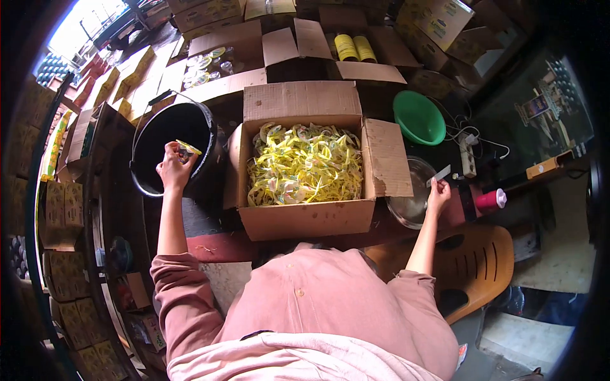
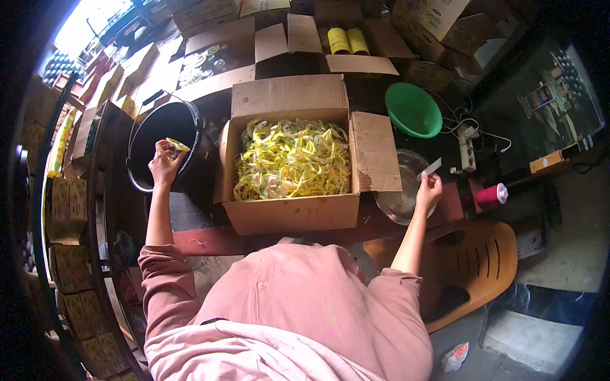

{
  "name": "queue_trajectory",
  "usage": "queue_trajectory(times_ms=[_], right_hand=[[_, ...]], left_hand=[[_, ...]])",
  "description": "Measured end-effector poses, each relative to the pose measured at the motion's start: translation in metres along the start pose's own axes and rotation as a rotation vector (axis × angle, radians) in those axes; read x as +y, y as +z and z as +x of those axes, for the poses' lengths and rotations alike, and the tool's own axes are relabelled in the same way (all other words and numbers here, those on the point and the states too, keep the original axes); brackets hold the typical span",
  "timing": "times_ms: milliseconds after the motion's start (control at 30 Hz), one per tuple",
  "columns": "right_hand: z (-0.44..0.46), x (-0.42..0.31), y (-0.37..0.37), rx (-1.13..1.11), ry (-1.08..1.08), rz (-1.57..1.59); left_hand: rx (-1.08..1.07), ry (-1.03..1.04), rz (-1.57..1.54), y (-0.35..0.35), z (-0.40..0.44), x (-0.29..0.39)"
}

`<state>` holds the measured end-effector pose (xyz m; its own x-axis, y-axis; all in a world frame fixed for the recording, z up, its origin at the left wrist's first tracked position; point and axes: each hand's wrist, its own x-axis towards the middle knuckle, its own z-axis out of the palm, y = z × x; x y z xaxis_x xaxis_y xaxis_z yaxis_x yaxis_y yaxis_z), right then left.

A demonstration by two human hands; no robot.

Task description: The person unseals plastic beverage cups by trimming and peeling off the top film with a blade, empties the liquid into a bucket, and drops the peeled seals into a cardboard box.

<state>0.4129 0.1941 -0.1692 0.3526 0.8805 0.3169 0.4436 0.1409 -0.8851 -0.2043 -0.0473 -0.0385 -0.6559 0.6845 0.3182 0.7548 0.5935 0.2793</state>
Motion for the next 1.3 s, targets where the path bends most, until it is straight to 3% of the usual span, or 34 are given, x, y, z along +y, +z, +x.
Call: queue_trajectory(times_ms=[133,167,333,367,533,633,733,900,1000,1033,1133,1267,1300], right_hand=[[-0.011,0.011,0.004,-0.218,0.176,-0.591],[-0.012,0.014,0.005,-0.261,0.093,-0.703],[-0.001,0.112,0.025,-0.231,0.188,-0.676],[-0.002,0.108,0.022,-0.261,0.121,-0.713],[-0.001,0.068,0.010,-0.396,0.315,-0.567],[0.018,0.035,-0.010,-0.679,0.528,-0.593],[0.015,-0.021,-0.027,-0.836,0.327,-0.934],[0.002,-0.084,-0.034,-0.786,0.259,-1.207],[-0.007,-0.089,-0.034,-0.582,0.165,-1.286],[-0.008,-0.094,-0.035,-0.606,0.188,-1.300],[-0.022,-0.130,-0.048,-0.630,0.235,-1.117],[-0.033,-0.096,-0.037,-0.641,0.250,-1.266],[-0.036,-0.110,-0.037,-0.536,0.248,-1.144]], left_hand=[[-0.008,0.021,-0.078,0.004,0.002,-0.004],[-0.012,0.015,-0.062,0.003,0.001,-0.003],[-0.012,-0.001,-0.093,0.012,0.004,-0.013],[-0.018,-0.003,-0.098,0.011,0.004,-0.012],[0.010,0.012,-0.113,0.007,0.003,-0.008],[0.053,0.044,-0.087,0.003,0.004,-0.001],[0.088,0.056,-0.035,0.000,0.004,0.001],[0.129,0.044,-0.048,0.001,0.003,-0.002],[0.116,0.024,-0.070,-0.001,0.002,0.001],[0.116,0.029,-0.072,-0.001,0.002,0.002],[0.110,0.027,-0.076,-0.006,0.000,0.007],[0.143,0.051,-0.094,-0.002,0.000,0.002],[0.137,0.036,-0.098,-0.004,0.001,0.003]])
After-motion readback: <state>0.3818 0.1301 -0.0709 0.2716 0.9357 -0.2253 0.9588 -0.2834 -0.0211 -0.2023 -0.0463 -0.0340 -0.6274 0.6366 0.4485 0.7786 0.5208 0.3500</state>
